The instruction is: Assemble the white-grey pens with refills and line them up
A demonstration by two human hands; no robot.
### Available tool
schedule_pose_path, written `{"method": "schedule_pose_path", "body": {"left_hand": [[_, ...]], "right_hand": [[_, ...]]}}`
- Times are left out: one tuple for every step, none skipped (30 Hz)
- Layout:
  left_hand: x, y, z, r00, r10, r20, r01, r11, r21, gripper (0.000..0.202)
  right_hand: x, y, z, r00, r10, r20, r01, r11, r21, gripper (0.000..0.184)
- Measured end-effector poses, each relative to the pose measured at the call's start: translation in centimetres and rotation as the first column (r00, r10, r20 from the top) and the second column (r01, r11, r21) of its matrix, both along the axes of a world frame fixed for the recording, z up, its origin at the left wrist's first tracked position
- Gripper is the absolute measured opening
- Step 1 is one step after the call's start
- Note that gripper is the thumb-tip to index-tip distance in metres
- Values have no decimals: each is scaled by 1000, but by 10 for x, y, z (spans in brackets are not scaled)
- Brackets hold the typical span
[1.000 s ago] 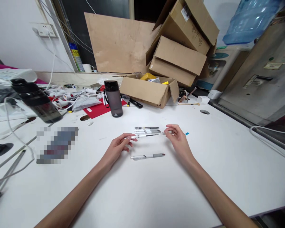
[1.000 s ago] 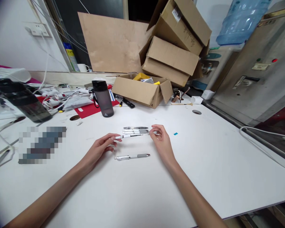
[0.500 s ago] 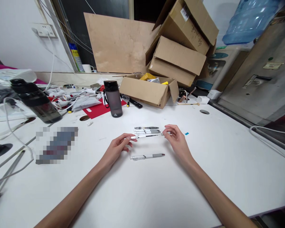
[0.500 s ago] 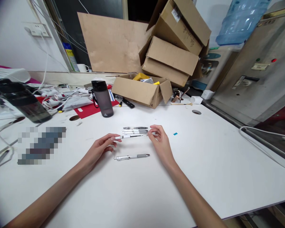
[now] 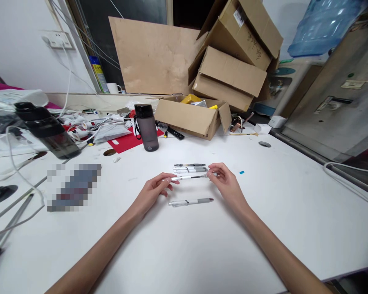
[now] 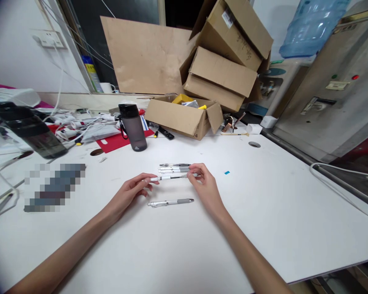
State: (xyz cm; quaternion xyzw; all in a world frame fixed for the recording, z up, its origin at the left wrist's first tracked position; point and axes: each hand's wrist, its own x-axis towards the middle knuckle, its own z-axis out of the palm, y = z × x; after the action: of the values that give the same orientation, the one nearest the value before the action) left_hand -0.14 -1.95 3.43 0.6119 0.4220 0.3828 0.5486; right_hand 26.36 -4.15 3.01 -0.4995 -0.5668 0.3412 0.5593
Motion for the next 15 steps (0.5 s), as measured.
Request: {"method": "schedule_pose_path", "body": {"left_hand": [[1, 0, 1, 1000, -7, -5, 7, 1000, -1, 35], [1, -1, 1, 1000, -15, -8, 15, 1000, -4, 36], [2, -1, 1, 1000, -25, -11, 25, 1000, -6, 37], [2, -1, 1, 999, -36, -13, 36, 999, -7, 37], [3, -1, 0, 999, -49, -15, 49, 999, -5, 38], [3, -1, 0, 998, -63, -18, 63, 998, 1, 38], [3, -1, -1, 997, -76, -20, 76, 997, 9, 39], [3, -1, -2, 996, -87, -22, 87, 996, 17, 39], [3, 0, -2, 995, -95, -23, 96, 995, 23, 39], [3, 0, -3, 995, -101, -24, 102, 994, 25, 39], [3, 0, -3, 994, -107, -25, 107, 994, 25, 38], [3, 0, -3, 993, -113, -26, 113, 993, 24, 38], [3, 0, -3, 992, -120, -26, 121, 992, 25, 38], [3, 0, -3, 991, -128, -26, 128, 991, 27, 38], [4, -1, -2, 991, -134, -26, 135, 990, 30, 37]], "right_hand": [[-1, -1, 0, 1000, 15, 11, -15, 1000, 3, 22], [-2, -1, 0, 999, 33, 17, -33, 999, 8, 21], [-3, -2, 0, 998, 52, 20, -52, 999, 14, 21], [-4, -3, 1, 997, 73, 20, -73, 997, 19, 19], [-5, -3, 2, 995, 95, 21, -95, 995, 22, 18], [-6, -4, 3, 993, 116, 24, -116, 993, 22, 16], [-7, -5, 4, 991, 134, 29, -134, 991, 22, 15], [-8, -6, 5, 988, 147, 35, -148, 989, 20, 13], [-9, -7, 6, 987, 156, 43, -157, 988, 17, 12], [-10, -8, 7, 986, 158, 51, -159, 987, 14, 12], [-10, -9, 8, 986, 156, 58, -157, 987, 11, 12], [-10, -9, 9, 986, 155, 63, -155, 988, 7, 12], [-10, -9, 9, 986, 153, 68, -153, 988, 5, 12], [-10, -9, 10, 986, 152, 73, -153, 988, 2, 12], [-10, -9, 10, 985, 153, 78, -153, 988, 1, 13]]}}
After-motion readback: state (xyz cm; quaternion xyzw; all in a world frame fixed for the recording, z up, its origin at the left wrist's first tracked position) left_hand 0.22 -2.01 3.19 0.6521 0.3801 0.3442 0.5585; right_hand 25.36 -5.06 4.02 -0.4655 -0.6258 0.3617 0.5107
